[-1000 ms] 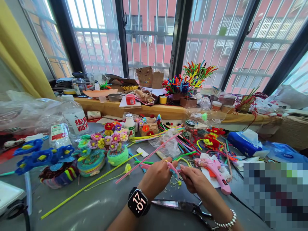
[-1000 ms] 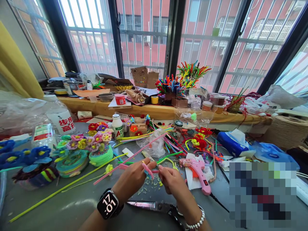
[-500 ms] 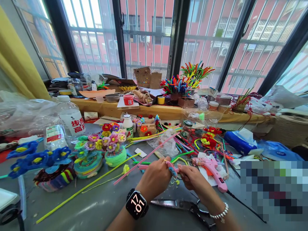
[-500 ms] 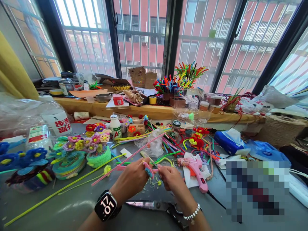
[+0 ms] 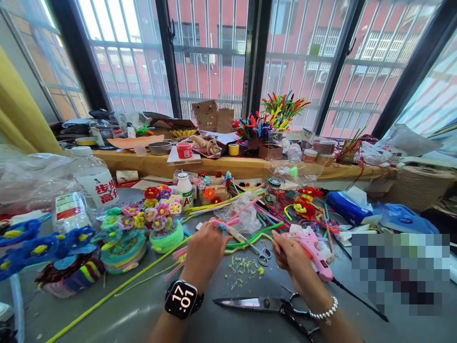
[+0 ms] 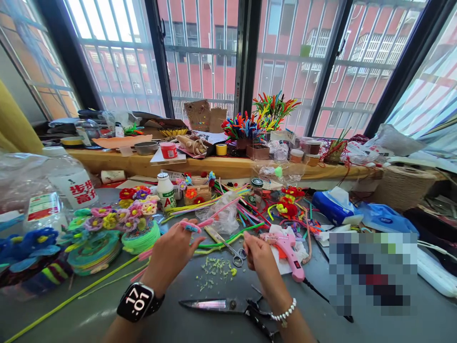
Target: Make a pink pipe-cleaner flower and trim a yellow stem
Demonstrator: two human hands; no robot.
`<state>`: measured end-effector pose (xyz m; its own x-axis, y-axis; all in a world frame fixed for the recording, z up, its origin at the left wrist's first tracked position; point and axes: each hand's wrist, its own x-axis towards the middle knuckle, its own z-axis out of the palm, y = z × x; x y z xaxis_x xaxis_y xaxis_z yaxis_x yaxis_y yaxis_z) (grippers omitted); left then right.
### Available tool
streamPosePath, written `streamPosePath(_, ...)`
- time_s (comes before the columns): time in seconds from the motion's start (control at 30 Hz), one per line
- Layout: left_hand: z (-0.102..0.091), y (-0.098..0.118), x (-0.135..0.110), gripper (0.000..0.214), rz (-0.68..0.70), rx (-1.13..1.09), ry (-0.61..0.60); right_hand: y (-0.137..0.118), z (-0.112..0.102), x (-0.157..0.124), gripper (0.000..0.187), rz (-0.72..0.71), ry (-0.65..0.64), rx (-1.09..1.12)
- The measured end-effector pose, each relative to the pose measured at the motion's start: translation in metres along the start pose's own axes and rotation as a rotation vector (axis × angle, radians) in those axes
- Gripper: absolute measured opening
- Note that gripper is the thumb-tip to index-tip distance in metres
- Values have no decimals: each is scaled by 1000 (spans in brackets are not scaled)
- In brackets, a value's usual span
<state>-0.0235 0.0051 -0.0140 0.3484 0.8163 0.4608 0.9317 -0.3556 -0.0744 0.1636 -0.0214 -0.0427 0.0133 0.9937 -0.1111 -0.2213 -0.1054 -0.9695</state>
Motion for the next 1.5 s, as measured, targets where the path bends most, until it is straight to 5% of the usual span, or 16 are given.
streamPosePath(0.1, 8, -9, 2, 19, -171, 41, -146, 5, 7, -1, 42, 21, -52, -37)
streamPosePath(0.2, 8, -11, 4, 27, -211, 8, -98, 6, 14, -5, 38, -43, -59, -50)
streamPosePath(0.3, -1, -3, 3, 24, -101, -160, -3, 2, 16, -10, 27, -191, -10, -42)
streamPosePath(0.37, -6, 6, 1, 20, 94, -411, -50, -2, 16, -13, 27, -252, -5, -30)
streamPosePath(0.47, -7, 14, -1, 22, 184, -595, -182, -4, 13, -14, 19, -318, 22, 8)
streamPosePath(0.6, -3, 7, 0, 27, 103, -771, -325, -8, 5, -11, 16, -338, 149, 289)
streamPosePath(0.73, -6, -5, 3, 31, 53, -938, -395, -16, -5, -7, 12, -275, 128, 536)
streamPosePath(0.97, -10, -17, 5, 35, -14, -992, -467, -17, -17, -2, 12, -256, 151, 687)
streamPosePath(1.27, -9, -21, 7, 30, -62, -968, -365, -22, -15, -6, 13, -278, 119, 542)
streamPosePath(1.5, -9, -15, 6, 14, -84, -1091, -245, -14, -8, -9, 19, -425, 171, -237)
